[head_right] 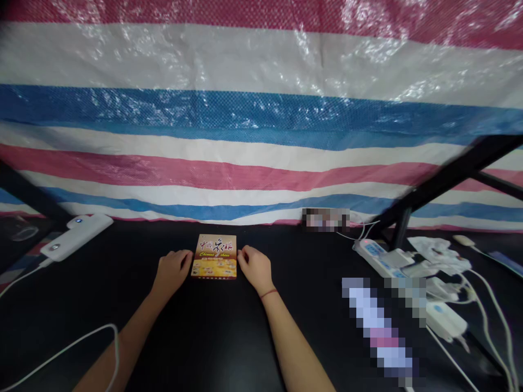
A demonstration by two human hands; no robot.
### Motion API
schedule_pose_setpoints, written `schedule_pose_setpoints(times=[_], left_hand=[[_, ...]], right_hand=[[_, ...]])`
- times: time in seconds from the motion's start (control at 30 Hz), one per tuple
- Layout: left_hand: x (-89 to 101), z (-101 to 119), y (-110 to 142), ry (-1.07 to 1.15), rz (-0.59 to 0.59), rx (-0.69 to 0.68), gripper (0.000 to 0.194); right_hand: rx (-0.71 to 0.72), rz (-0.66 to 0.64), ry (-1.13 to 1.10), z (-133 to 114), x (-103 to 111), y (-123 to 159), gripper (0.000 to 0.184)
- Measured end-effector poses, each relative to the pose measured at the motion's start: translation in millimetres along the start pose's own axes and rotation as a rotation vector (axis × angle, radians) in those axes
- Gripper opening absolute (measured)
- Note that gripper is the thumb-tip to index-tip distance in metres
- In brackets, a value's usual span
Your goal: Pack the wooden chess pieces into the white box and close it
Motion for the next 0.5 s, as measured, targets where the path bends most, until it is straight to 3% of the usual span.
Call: schedule_pose_setpoints(times=[0.5], left_hand=[[1.5,-0.6,-0.9,0.019,0.011,-0.001,0.025]], right_hand=[[0.012,0.008,-0.005,0.0,-0.3,0.0,0.028]])
Point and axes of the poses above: each hand's wrist, its own y-axis away from the middle knuckle, its own x-axis out of the back of the hand, z = x × y, the point moved 10 cm from there along -y, towards the middle knuckle, and after that the axes turned 7 degrees about x, right-handed, at the moved point
